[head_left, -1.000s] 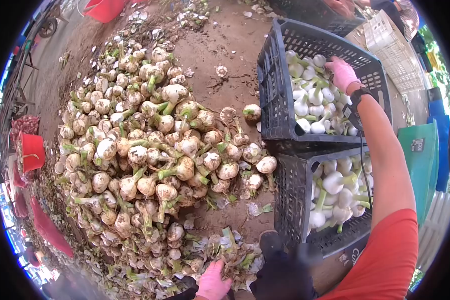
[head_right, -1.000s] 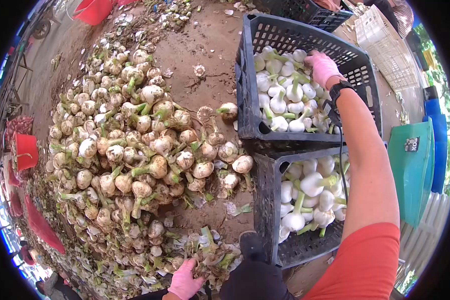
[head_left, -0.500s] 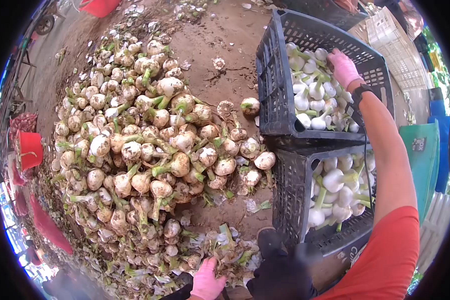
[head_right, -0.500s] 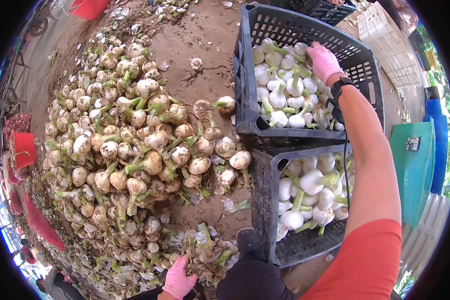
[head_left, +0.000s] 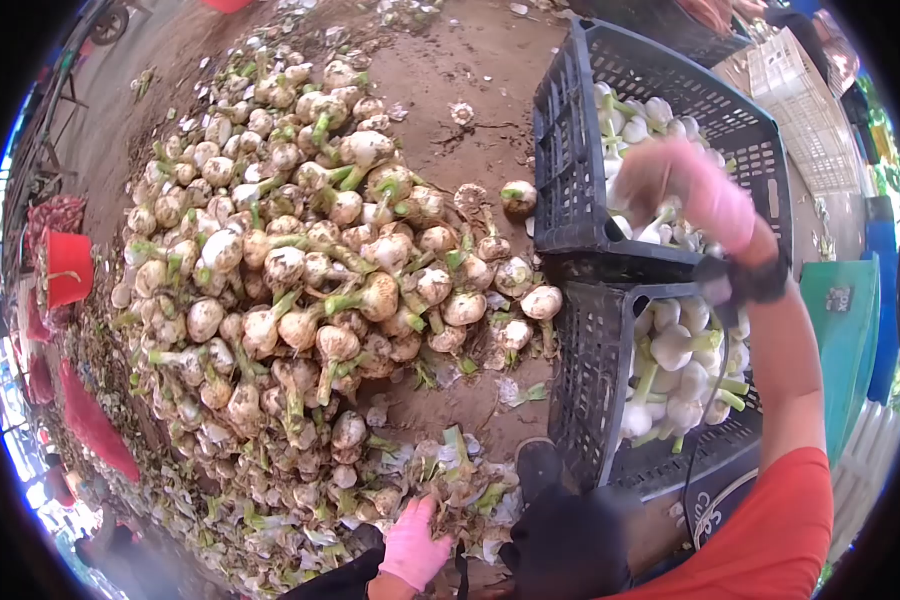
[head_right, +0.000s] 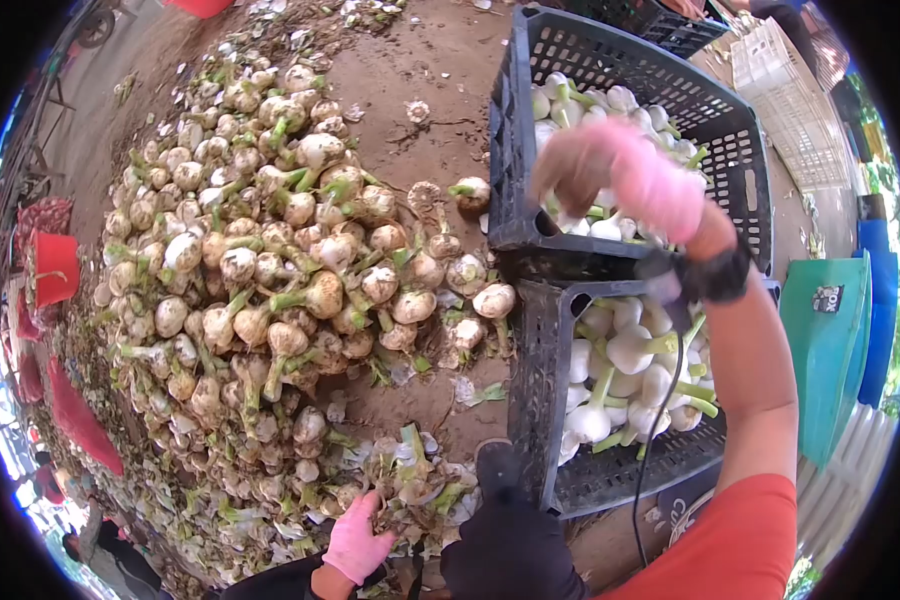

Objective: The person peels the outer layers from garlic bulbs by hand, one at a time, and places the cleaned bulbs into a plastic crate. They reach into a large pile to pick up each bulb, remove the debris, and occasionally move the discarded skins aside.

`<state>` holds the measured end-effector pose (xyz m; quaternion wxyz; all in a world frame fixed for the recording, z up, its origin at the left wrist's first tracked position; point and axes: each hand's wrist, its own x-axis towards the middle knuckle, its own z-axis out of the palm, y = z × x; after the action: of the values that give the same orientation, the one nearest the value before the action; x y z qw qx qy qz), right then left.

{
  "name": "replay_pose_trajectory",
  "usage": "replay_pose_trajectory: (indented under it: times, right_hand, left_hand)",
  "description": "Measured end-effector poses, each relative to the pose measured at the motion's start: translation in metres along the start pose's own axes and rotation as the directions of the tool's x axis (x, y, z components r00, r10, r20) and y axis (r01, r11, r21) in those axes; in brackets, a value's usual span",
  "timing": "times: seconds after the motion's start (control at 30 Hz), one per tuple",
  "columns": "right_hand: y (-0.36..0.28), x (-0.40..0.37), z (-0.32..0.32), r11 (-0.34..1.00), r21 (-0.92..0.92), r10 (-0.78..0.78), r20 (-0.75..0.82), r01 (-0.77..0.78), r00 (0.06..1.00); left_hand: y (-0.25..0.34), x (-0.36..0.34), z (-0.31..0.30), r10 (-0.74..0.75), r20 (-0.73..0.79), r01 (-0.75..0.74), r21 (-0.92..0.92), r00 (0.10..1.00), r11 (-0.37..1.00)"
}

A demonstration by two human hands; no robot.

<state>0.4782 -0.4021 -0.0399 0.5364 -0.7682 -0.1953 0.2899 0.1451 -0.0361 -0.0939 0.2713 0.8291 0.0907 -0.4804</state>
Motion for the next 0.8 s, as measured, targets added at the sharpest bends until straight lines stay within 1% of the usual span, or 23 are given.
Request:
replay_pose_trajectory:
  times: [0.03, 0.07, 0.1, 0.13, 0.17, 0.2, 0.23, 0.3, 0.37, 0.4, 0.43, 0.5, 0.53, 0.57, 0.63, 0.67, 0.7, 0.73, 0.77, 0.8]
  right_hand:
    - [-0.009, 0.013, 0.025, 0.949, -0.201, -0.178, 0.293, 0.242, 0.939]
    - [-0.028, 0.015, 0.045, 0.694, -0.703, -0.006, 0.209, 0.154, 0.978]
    - [-0.048, 0.029, 0.055, 0.726, -0.683, 0.122, 0.242, 0.080, 0.963]
    - [-0.042, 0.046, 0.057, 0.797, -0.604, 0.182, 0.233, -0.004, 0.955]
    - [-0.031, 0.067, 0.055, 0.852, -0.516, 0.242, 0.229, -0.093, 0.943]
    - [-0.027, 0.087, 0.056, 0.755, -0.646, 0.287, 0.172, -0.112, 0.942]
    - [-0.023, 0.105, 0.059, 0.637, -0.759, 0.325, 0.109, -0.132, 0.939]
    - [0.001, 0.139, 0.078, 0.376, -0.907, 0.422, -0.014, -0.190, 0.906]
    - [0.032, 0.160, 0.098, 0.319, -0.891, 0.349, -0.207, -0.324, 0.914]
    - [0.043, 0.169, 0.099, 0.315, -0.859, 0.437, -0.245, -0.402, 0.865]
    - [0.077, 0.180, 0.098, 0.349, -0.771, 0.471, -0.347, -0.533, 0.811]
    - [0.086, 0.171, 0.107, 0.251, -0.717, 0.609, -0.405, -0.650, 0.682]
    - [0.099, 0.162, 0.109, 0.249, -0.699, 0.585, -0.443, -0.670, 0.679]
    - [0.111, 0.156, 0.113, 0.246, -0.680, 0.558, -0.483, -0.691, 0.675]
    - [0.120, 0.149, 0.131, 0.271, -0.602, 0.458, -0.605, -0.751, 0.651]
    - [0.130, 0.147, 0.135, 0.311, -0.585, 0.445, -0.607, -0.749, 0.659]
    - [0.157, 0.140, 0.137, 0.451, -0.570, 0.350, -0.594, -0.686, 0.724]
    - [0.148, 0.133, 0.145, 0.552, -0.506, 0.383, -0.552, -0.663, 0.741]
    - [0.141, 0.121, 0.158, 0.639, -0.430, 0.414, -0.506, -0.637, 0.757]
    - [0.129, 0.112, 0.172, 0.700, -0.336, 0.456, -0.468, -0.630, 0.757]
  left_hand:
    - [0.002, -0.002, -0.002, -0.002, -0.005, 0.002, -0.006, 1.000, 1.000]
    - [0.007, -0.004, -0.006, 0.019, 0.011, -0.019, -0.033, 1.000, 0.999]
    - [0.009, -0.006, -0.008, 0.039, 0.029, -0.037, -0.060, 0.999, 0.998]
    - [0.009, -0.008, -0.006, 0.036, 0.030, -0.034, -0.065, 0.999, 0.997]
    - [0.008, -0.010, -0.004, 0.065, 0.013, -0.064, -0.069, 0.998, 0.996]
    - [0.007, -0.013, -0.002, 0.092, -0.004, -0.092, -0.075, 0.996, 0.993]
    - [0.007, -0.015, -0.002, 0.091, -0.002, -0.091, -0.083, 0.996, 0.992]
    - [0.006, -0.020, -0.004, 0.125, -0.001, -0.125, -0.048, 0.992, 0.991]
    - [0.003, -0.024, -0.005, 0.132, 0.012, -0.131, -0.052, 0.991, 0.990]
    - [0.001, -0.027, -0.005, 0.134, 0.027, -0.132, -0.053, 0.991, 0.990]
    - [-0.002, -0.031, -0.005, 0.129, 0.022, -0.127, -0.056, 0.991, 0.990]
    - [-0.011, -0.041, -0.005, 0.185, -0.051, -0.189, -0.068, 0.981, 0.980]
    - [-0.015, -0.045, -0.007, 0.169, -0.018, -0.170, -0.075, 0.985, 0.983]
    - [-0.022, -0.045, -0.006, 0.172, -0.028, -0.173, -0.080, 0.985, 0.982]
    - [-0.038, -0.052, 0.001, 0.139, 0.018, -0.135, -0.150, 0.990, 0.980]
    - [-0.044, -0.057, 0.005, 0.135, 0.029, -0.131, -0.105, 0.990, 0.986]
    - [-0.051, -0.063, 0.015, 0.137, 0.030, -0.132, -0.118, 0.990, 0.984]
    - [-0.057, -0.068, 0.027, 0.239, -0.092, -0.252, -0.176, 0.967, 0.952]
    - [-0.062, -0.072, 0.037, 0.329, -0.218, -0.374, -0.216, 0.919, 0.902]
    - [-0.060, -0.079, 0.033, 0.345, -0.213, -0.390, -0.233, 0.914, 0.891]
